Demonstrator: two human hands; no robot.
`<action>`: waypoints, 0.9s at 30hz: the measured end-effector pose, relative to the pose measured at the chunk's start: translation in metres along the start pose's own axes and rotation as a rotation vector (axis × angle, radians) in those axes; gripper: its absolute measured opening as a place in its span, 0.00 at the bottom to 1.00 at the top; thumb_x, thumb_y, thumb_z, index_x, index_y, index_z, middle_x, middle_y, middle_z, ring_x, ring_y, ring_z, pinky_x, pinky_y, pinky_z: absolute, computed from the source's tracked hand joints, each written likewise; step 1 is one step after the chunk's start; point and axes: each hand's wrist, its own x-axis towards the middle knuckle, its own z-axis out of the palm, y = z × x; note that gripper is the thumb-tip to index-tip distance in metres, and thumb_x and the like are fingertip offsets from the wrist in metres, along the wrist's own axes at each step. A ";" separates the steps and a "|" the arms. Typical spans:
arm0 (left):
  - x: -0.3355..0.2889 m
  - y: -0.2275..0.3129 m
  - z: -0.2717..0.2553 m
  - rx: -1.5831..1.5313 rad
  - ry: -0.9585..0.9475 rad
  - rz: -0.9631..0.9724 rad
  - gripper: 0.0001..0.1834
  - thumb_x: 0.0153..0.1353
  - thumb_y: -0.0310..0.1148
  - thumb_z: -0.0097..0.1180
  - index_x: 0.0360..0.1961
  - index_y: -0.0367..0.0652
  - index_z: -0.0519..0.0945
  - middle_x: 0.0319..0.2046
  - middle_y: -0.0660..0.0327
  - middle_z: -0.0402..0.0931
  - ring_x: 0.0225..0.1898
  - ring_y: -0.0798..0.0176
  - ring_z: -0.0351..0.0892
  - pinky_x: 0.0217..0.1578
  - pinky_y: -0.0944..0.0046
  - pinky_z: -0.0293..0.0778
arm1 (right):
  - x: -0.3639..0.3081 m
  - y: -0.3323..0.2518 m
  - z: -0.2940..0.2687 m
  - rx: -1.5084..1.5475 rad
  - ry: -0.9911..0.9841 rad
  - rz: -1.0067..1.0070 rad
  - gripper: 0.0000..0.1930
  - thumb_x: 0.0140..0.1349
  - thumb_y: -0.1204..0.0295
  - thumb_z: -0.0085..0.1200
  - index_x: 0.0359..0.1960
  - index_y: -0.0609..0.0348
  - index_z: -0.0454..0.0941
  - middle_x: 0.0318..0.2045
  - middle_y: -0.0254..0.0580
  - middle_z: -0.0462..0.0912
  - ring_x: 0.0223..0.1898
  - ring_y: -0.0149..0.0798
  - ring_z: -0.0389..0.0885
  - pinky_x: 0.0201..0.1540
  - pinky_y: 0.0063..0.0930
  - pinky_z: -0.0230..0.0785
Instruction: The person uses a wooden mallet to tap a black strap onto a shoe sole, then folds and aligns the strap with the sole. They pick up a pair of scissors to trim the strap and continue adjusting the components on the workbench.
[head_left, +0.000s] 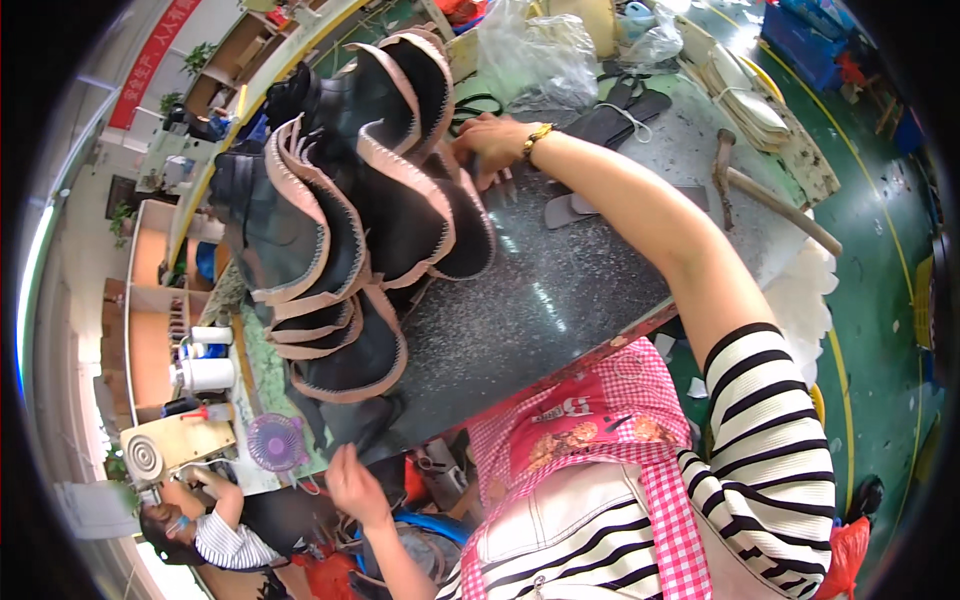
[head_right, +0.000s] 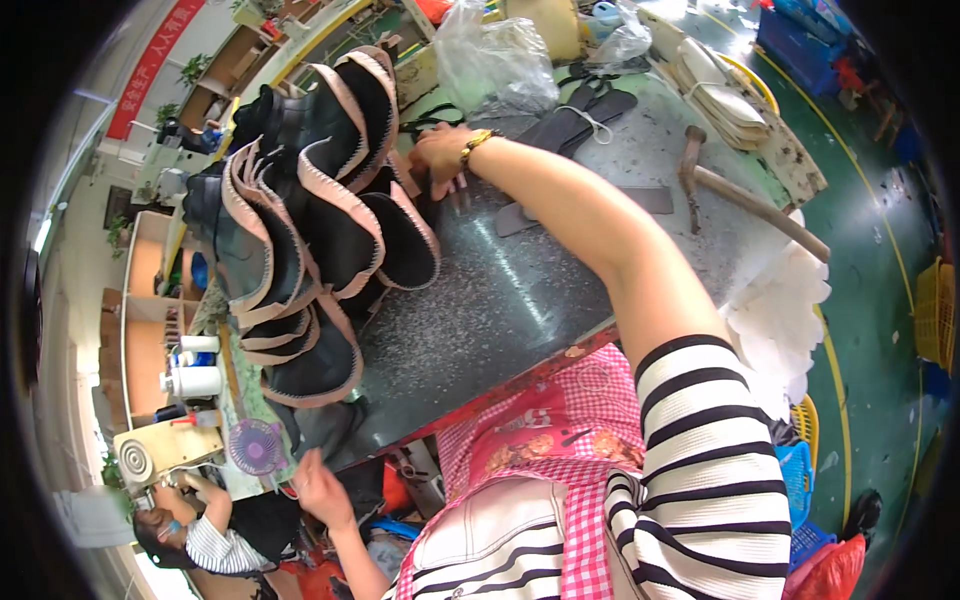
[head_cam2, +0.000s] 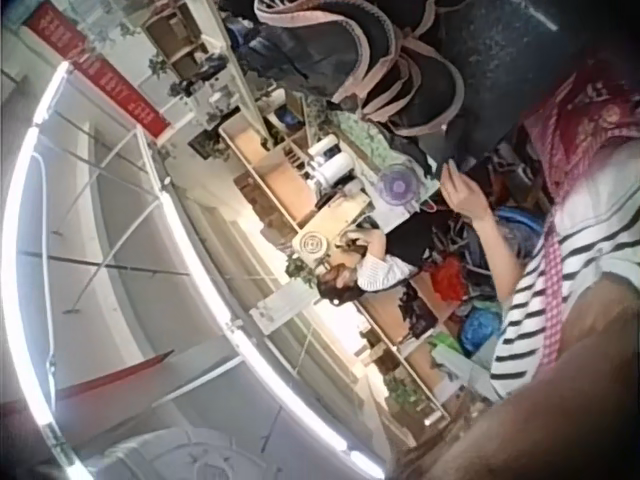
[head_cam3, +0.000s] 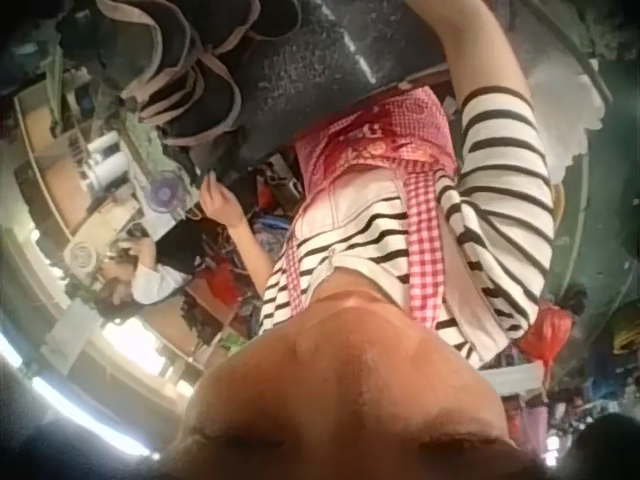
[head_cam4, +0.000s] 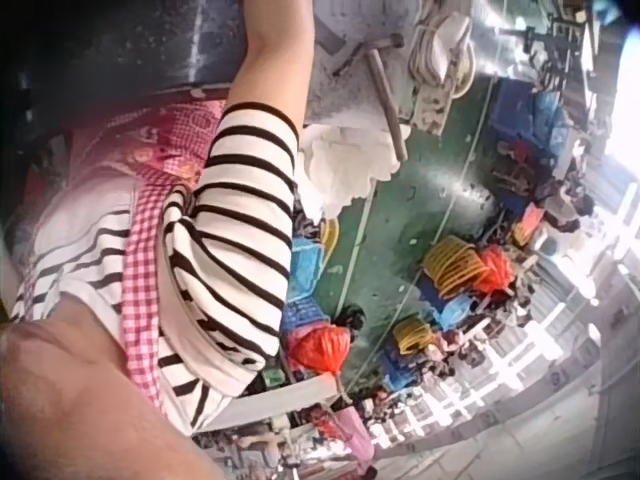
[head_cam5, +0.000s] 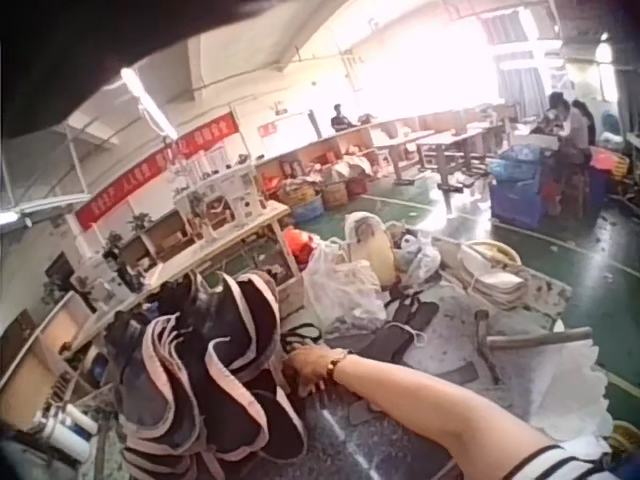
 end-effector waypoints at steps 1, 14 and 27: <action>-0.010 -0.018 0.018 -0.013 -0.151 -0.036 0.21 0.55 0.15 0.52 0.51 0.36 0.81 0.50 0.49 0.80 0.51 0.46 0.78 0.55 0.51 0.72 | 0.001 0.010 -0.002 0.004 0.042 -0.118 0.22 0.39 0.62 0.71 0.41 0.48 0.83 0.38 0.40 0.84 0.47 0.49 0.80 0.44 0.43 0.75; 0.115 0.208 0.010 -0.629 0.233 0.532 0.20 0.50 0.20 0.66 0.47 0.41 0.83 0.52 0.53 0.76 0.54 0.49 0.77 0.50 0.51 0.77 | -0.190 -0.031 -0.103 0.715 0.171 0.185 0.10 0.55 0.79 0.62 0.39 0.65 0.80 0.29 0.36 0.84 0.26 0.25 0.81 0.29 0.22 0.74; 0.134 0.226 0.081 -0.534 -0.049 0.672 0.16 0.55 0.26 0.58 0.46 0.37 0.83 0.46 0.55 0.81 0.45 0.55 0.79 0.52 0.55 0.72 | -0.238 -0.007 -0.003 -0.133 0.397 0.217 0.12 0.59 0.66 0.60 0.42 0.56 0.83 0.40 0.43 0.81 0.44 0.49 0.78 0.50 0.38 0.71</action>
